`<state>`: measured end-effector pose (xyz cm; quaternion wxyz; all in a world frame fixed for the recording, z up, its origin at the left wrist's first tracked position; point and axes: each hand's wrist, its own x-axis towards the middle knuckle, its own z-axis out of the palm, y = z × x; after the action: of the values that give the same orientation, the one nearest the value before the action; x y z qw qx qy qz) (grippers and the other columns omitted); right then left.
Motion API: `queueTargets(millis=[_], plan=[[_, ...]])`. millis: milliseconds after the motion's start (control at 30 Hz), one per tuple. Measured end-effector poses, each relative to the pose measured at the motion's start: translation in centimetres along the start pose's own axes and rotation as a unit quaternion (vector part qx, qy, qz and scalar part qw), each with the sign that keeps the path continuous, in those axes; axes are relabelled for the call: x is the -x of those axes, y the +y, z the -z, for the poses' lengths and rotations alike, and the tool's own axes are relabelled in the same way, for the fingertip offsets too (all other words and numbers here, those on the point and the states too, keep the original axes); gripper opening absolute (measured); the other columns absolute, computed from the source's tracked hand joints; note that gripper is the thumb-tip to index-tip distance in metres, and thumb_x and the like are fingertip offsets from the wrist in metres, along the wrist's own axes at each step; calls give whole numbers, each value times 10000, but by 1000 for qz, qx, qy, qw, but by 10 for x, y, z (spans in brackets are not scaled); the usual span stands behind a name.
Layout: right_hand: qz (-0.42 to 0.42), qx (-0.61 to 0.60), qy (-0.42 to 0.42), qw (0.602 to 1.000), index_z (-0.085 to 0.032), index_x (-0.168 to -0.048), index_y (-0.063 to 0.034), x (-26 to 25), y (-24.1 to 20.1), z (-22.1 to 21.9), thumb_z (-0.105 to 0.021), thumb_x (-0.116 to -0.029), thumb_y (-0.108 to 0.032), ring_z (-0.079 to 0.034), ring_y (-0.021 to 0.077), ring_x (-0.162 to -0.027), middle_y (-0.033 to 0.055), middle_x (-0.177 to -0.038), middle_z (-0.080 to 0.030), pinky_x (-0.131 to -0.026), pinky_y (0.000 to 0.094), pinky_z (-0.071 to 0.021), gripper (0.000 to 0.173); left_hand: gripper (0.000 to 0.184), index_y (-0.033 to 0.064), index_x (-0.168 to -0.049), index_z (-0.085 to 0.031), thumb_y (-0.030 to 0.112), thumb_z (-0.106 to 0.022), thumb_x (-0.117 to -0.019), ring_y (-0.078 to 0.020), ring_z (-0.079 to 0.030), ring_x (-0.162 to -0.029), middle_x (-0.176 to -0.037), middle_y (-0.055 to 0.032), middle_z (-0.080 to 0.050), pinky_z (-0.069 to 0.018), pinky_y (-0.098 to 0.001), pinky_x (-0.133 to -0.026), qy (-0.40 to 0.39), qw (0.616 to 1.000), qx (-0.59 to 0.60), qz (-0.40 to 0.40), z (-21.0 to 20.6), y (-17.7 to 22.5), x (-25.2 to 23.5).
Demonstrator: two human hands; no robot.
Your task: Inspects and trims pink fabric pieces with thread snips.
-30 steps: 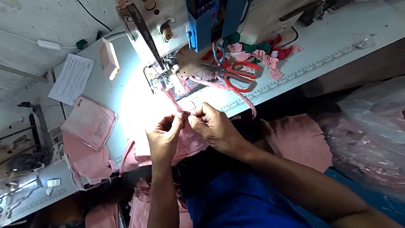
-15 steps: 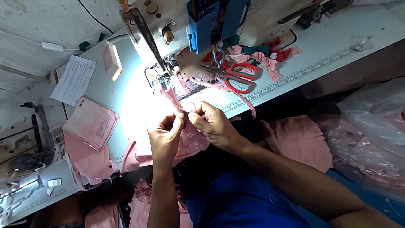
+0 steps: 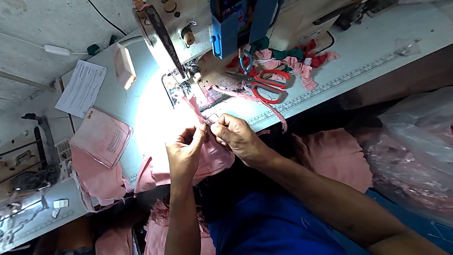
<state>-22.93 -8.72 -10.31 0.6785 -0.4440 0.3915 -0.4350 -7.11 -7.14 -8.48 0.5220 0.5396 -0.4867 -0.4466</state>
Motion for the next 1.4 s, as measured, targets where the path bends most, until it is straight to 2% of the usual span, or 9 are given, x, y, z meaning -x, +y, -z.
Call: queueTargets(millis=[100, 333, 467, 567, 900, 967, 1033, 1133, 1400], plan=[[-54, -88, -42, 994, -551, -905, -83, -2, -2, 3, -507, -1067, -171, -408, 37, -485, -17, -597, -451, -471, 175, -355, 190, 89, 26, -896, -719, 80, -694, -962, -115, -662, -646, -737, -45, -691, -590, -277, -651, 1, 1000, 0, 4, 1, 0, -1], [-20, -10, -4, 1000, -573, -939, -59, 1, -4, 1, -567, -1040, -159, -458, 60, -513, 15, -633, -501, -486, 184, -388, 142, 83, 27, -902, -720, 79, -696, -962, -111, -661, -643, -737, -40, -691, -589, -271, -644, -1, 1000, -2, -3, -1, -1, -1], [-40, -86, -14, 995, -548, -900, -84, 1, 0, -1, -514, -1062, -156, -390, 45, -479, -13, -595, -428, -466, 180, -345, 180, 87, 18, -914, -723, 83, -697, -966, -125, -666, -650, -745, -56, -696, -591, -281, -643, -4, 1000, -1, 0, 0, -1, -1], [-54, -111, -35, 992, -550, -892, -88, 0, 1, 2, -500, -1071, -171, -391, 36, -480, -24, -590, -425, -470, 175, -350, 203, 93, 15, -899, -719, 79, -694, -962, -123, -665, -642, -738, -56, -694, -591, -279, -640, -6, 1000, 1, -2, 0, -2, -2], [13, 150, 48, 987, -590, -952, -87, 2, -6, 1, -627, -1021, -206, -513, 69, -498, 1, -633, -575, -464, 214, -422, 142, 99, 34, -875, -712, 71, -684, -962, -106, -648, -632, -722, -36, -681, -574, -261, -622, -5, 1000, -18, -3, -2, -2, -1], [3, 117, 36, 992, -582, -936, -85, 0, -7, 1, -596, -1030, -202, -493, 74, -495, 7, -626, -549, -464, 215, -406, 151, 104, 31, -877, -707, 78, -683, -966, -117, -655, -636, -726, -45, -681, -583, -271, -630, -11, 1000, -15, -4, -1, -2, -1], [-33, 8, 5, 999, -559, -896, -76, -1, -8, 2, -539, -1054, -179, -422, 59, -481, 2, -604, -477, -459, 190, -357, 189, 105, 24, -886, -704, 81, -680, -971, -128, -662, -644, -735, -56, -686, -587, -281, -638, -17, 1000, -6, -5, 1, -1, -1], [-76, -89, -25, 993, -571, -893, -81, -2, -10, 3, -497, -1077, -198, -383, 30, -467, -16, -592, -447, -446, 163, -333, 230, 111, 28, -879, -697, 80, -675, -976, -121, -650, -640, -730, -51, -676, -577, -274, -635, -21, 1000, -2, -4, 2, -1, -1], [0, 121, 20, 992, -589, -945, -73, -2, -7, 4, -608, -1026, -202, -507, 77, -501, 15, -633, -567, -468, 214, -416, 153, 118, 35, -876, -709, 93, -677, -973, -117, -653, -637, -727, -45, -678, -583, -276, -635, -15, 1000, -14, 0, 0, -3, -1]])
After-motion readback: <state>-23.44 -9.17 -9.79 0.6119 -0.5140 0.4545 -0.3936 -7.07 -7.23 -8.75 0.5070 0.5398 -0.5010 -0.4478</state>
